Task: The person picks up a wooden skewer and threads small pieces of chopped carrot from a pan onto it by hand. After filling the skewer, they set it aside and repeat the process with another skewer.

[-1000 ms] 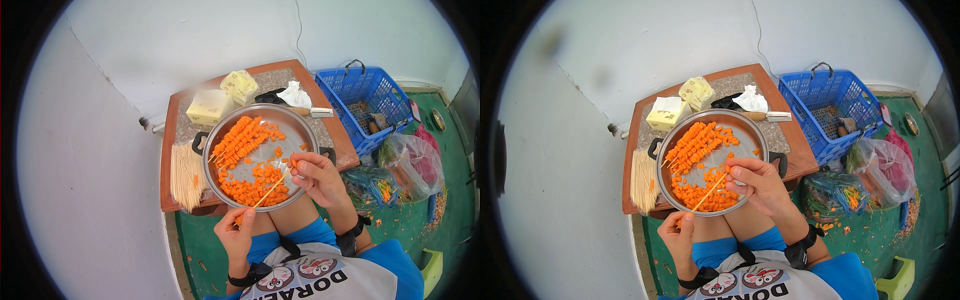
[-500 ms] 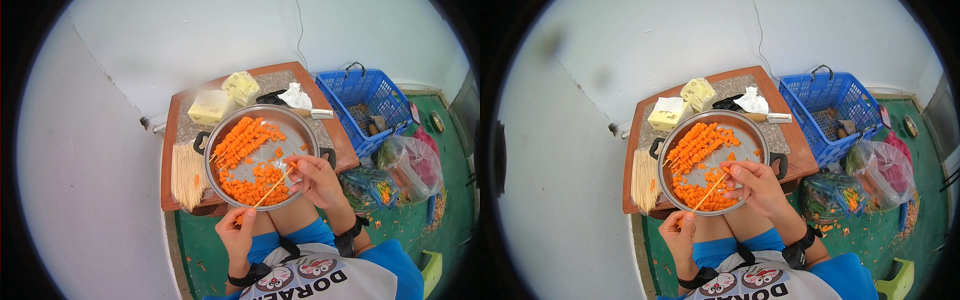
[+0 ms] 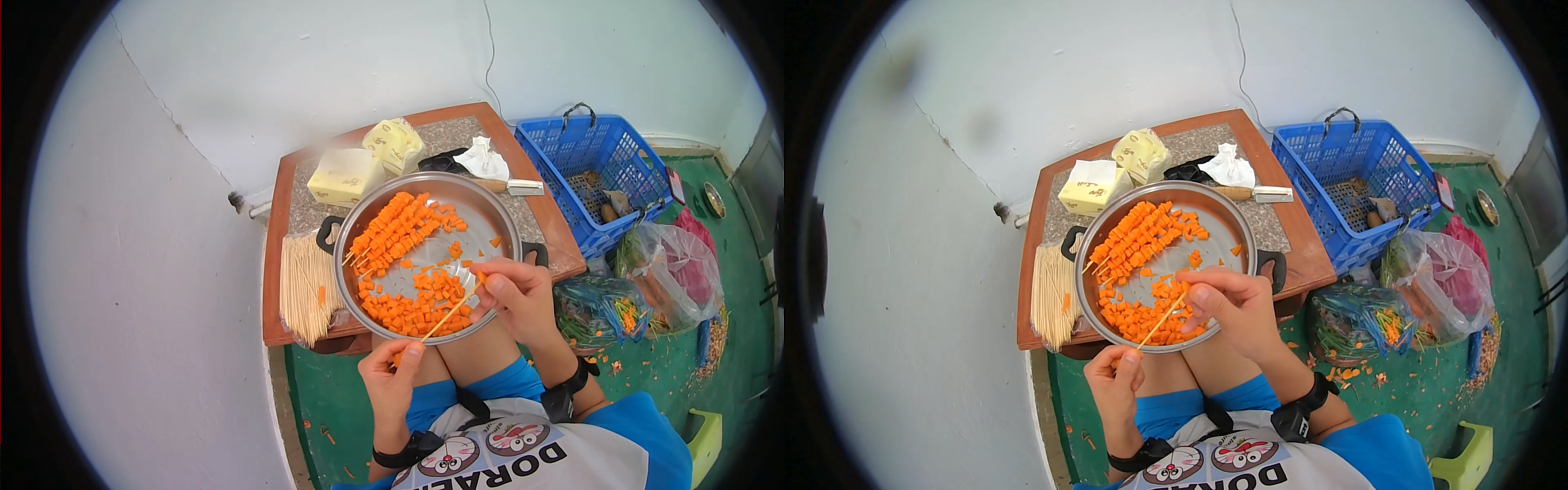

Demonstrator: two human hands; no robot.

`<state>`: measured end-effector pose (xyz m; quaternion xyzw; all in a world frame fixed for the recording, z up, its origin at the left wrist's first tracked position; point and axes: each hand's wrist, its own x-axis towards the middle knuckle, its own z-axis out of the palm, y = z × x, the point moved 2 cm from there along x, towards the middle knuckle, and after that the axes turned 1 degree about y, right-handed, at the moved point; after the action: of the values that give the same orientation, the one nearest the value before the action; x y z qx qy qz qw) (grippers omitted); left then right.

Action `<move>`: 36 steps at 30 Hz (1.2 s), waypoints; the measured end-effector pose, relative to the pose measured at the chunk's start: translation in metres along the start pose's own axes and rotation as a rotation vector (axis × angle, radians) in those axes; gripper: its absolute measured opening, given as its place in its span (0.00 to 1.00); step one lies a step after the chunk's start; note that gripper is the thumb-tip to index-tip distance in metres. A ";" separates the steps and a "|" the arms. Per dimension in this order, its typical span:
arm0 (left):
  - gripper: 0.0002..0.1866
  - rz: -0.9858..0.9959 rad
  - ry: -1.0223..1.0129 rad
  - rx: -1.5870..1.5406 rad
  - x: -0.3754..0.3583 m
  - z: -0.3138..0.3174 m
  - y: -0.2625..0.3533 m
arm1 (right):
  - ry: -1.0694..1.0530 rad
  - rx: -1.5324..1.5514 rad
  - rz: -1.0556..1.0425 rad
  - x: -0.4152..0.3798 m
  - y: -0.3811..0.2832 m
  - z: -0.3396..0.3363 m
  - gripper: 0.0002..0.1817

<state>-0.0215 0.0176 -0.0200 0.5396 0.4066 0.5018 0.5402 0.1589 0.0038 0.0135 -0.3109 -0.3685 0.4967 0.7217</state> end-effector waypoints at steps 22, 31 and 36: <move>0.11 -0.075 -0.130 -0.240 0.005 -0.008 -0.003 | -0.184 -0.324 -0.219 -0.007 -0.026 0.012 0.11; 0.10 -0.347 -0.343 -0.490 0.005 -0.004 -0.004 | -0.238 -0.269 -0.163 -0.007 -0.025 0.008 0.10; 0.07 0.412 0.007 0.196 0.002 0.001 0.009 | -0.121 -0.136 -0.152 -0.008 -0.021 0.012 0.10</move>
<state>-0.0210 0.0187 -0.0108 0.6595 0.3364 0.5614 0.3697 0.1572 -0.0090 0.0351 -0.3000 -0.4668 0.4321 0.7110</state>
